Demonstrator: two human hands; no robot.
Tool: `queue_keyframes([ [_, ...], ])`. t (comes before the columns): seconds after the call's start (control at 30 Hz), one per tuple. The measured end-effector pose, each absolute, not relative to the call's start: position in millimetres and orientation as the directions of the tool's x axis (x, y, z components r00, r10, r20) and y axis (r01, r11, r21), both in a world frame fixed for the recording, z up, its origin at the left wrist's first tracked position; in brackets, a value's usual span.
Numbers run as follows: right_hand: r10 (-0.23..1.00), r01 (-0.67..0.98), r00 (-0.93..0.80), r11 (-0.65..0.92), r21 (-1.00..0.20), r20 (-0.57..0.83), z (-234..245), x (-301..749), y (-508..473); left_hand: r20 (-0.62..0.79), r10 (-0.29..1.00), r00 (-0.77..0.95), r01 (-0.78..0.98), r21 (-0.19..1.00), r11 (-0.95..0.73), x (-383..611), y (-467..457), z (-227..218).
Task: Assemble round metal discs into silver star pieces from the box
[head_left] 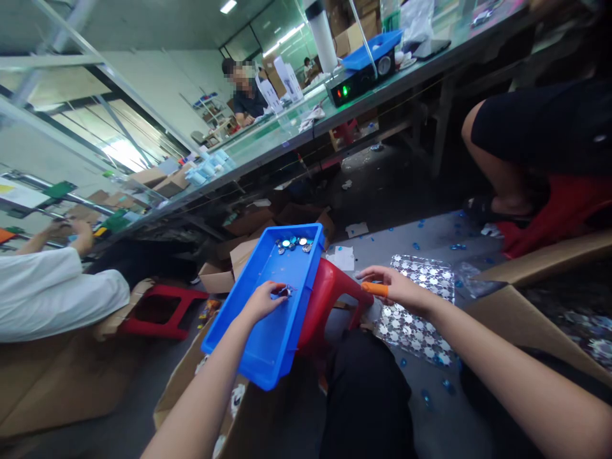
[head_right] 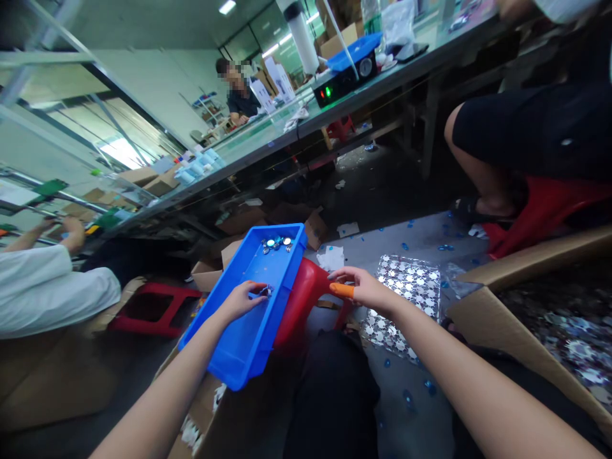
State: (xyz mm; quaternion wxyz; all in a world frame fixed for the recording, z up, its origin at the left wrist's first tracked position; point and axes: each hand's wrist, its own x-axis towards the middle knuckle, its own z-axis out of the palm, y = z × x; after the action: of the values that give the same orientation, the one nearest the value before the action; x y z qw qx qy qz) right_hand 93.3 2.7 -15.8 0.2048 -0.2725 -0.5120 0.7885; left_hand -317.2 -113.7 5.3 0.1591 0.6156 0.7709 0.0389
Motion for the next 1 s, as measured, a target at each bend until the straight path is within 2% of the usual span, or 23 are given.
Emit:
queue_keyframes([
  [0.2, 0.607, -0.046, -0.766, -0.38, -0.924, -0.211, -15.9, 92.9, 2.6, -0.193, 0.959, -0.208, 0.945, 0.214, 0.248, -304.5, -115.1, 8.8],
  [0.47, 0.598, -0.032, -0.772, -0.376, -0.926, -0.216, -17.0, 92.4, 2.0, -0.155, 0.929, -0.336, 0.925, 0.134, 0.357, -299.5, -104.0, -2.5],
  [0.73, 0.593, -0.026, -0.776, -0.369, -0.929, -0.214, -18.5, 90.8, 2.1, -0.185, 0.964, -0.193, 0.937, 0.255, 0.237, -296.7, -108.8, 3.0],
  [1.0, 0.608, -0.033, -0.767, -0.36, -0.932, -0.207, -18.0, 92.4, 4.3, -0.068, 0.979, -0.194, 0.929, 0.309, 0.206, -282.0, -104.1, 8.6],
])
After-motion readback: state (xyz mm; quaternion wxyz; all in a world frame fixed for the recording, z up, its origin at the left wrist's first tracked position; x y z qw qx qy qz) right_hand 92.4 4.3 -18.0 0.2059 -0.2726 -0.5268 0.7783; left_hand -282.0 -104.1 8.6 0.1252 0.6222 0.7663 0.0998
